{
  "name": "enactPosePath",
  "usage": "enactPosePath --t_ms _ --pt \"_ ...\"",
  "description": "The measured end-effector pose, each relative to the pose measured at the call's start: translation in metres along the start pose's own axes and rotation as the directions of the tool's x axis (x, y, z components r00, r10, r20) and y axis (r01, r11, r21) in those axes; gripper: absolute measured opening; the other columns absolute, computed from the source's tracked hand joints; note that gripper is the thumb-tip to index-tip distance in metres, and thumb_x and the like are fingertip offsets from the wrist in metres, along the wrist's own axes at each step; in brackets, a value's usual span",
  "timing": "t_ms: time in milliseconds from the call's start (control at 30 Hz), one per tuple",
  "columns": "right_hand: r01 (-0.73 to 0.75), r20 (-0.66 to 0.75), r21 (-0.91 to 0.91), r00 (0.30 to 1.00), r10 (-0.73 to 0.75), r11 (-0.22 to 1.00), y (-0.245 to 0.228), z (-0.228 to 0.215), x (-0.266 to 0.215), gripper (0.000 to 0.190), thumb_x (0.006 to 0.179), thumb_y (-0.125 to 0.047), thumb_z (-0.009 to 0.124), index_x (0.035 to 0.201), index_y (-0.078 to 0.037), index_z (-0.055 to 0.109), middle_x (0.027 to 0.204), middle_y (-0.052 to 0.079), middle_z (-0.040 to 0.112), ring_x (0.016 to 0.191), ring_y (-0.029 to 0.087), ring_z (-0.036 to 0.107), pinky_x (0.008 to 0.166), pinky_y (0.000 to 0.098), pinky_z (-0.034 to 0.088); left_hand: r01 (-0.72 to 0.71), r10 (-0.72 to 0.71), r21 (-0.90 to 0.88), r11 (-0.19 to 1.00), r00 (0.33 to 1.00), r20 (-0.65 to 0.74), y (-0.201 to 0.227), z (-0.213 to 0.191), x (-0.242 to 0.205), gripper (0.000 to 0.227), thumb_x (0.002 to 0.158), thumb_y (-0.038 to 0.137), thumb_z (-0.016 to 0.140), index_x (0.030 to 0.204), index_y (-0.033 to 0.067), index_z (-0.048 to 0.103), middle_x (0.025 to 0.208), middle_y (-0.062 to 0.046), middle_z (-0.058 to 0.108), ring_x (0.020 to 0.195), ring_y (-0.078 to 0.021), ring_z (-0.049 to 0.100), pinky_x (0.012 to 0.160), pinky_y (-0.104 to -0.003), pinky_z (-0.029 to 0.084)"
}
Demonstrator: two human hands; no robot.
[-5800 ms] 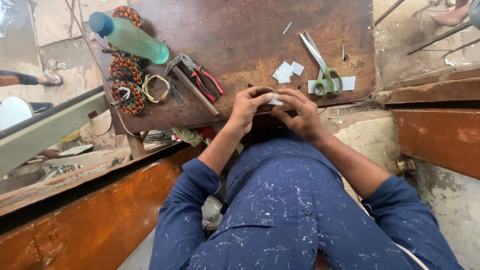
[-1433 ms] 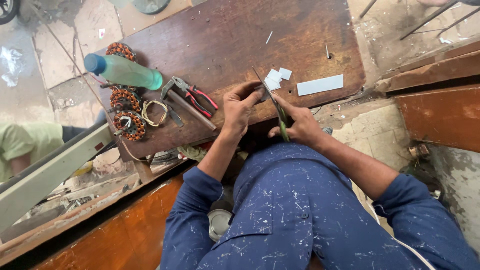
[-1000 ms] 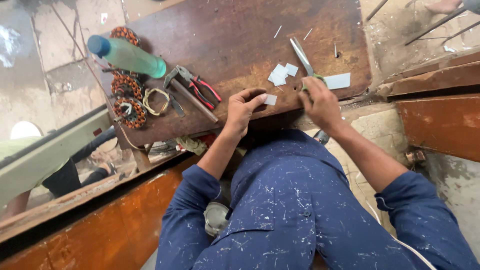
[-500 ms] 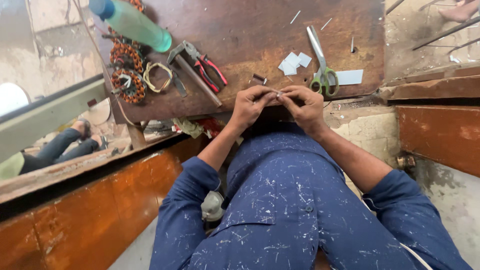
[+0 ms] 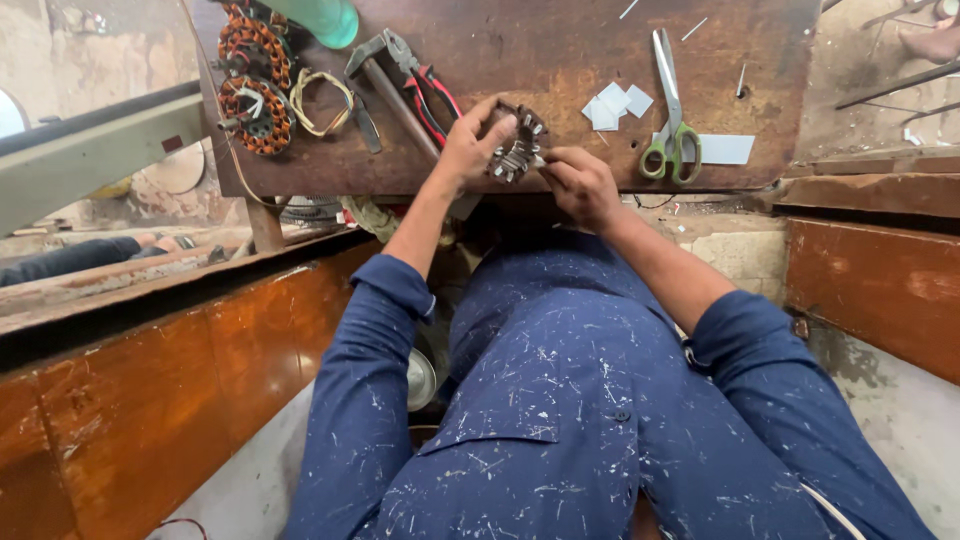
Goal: The person cuts small rectangular pieces from a white strip using scissors and inserts them into the slots of a stator component. The person repeats this process, cutting and inserting multiple pieces into the stator.
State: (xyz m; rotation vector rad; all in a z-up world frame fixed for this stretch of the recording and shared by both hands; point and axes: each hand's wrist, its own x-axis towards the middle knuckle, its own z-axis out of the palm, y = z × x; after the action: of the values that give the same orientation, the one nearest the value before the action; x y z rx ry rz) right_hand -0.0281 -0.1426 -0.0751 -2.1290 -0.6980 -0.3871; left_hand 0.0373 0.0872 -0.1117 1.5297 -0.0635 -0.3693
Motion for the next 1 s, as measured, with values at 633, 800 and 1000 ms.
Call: enactPosePath --t_ms 633,800,1000 --pt "0.194 0.187 -0.024 0.964 -0.187 0.981 0.006 -0.009 0.028 0.015 0.082 0.006 0.069 0.096 0.001 0.069 0.106 0.012 0.067 0.093 0.031 0.067 0.080 0.0401 0.056 0.017 -0.018 -0.026 0.999 1.000 -0.017 0.002 0.001 -0.001 0.050 0.101 0.022 0.070 0.141 -0.0051 0.056 0.114 -0.005 0.070 0.102 -0.0089 0.063 0.090 -0.024 0.054" --pt "0.112 0.150 -0.030 0.983 -0.106 0.993 0.011 -0.002 0.025 0.010 0.088 0.003 0.072 0.097 0.001 0.068 0.104 0.014 0.068 0.092 0.033 0.068 0.079 0.0403 0.056 0.028 -0.029 -0.027 0.999 0.999 -0.020 0.002 0.001 0.000 0.054 0.100 0.022 0.071 0.142 -0.0064 0.052 0.120 -0.006 0.070 0.106 -0.0099 0.065 0.092 -0.025 0.054" --pt "-0.349 0.032 -0.060 0.936 0.352 0.935 0.001 0.026 0.013 0.013 0.088 -0.004 0.079 0.085 0.000 0.067 0.089 0.016 0.065 0.082 0.036 0.066 0.072 0.0437 0.053 -0.001 0.000 -0.020 1.000 1.000 -0.021 0.003 0.005 -0.001 0.055 0.101 0.022 0.072 0.143 -0.0066 0.051 0.122 -0.007 0.070 0.108 -0.0107 0.065 0.095 -0.025 0.054"
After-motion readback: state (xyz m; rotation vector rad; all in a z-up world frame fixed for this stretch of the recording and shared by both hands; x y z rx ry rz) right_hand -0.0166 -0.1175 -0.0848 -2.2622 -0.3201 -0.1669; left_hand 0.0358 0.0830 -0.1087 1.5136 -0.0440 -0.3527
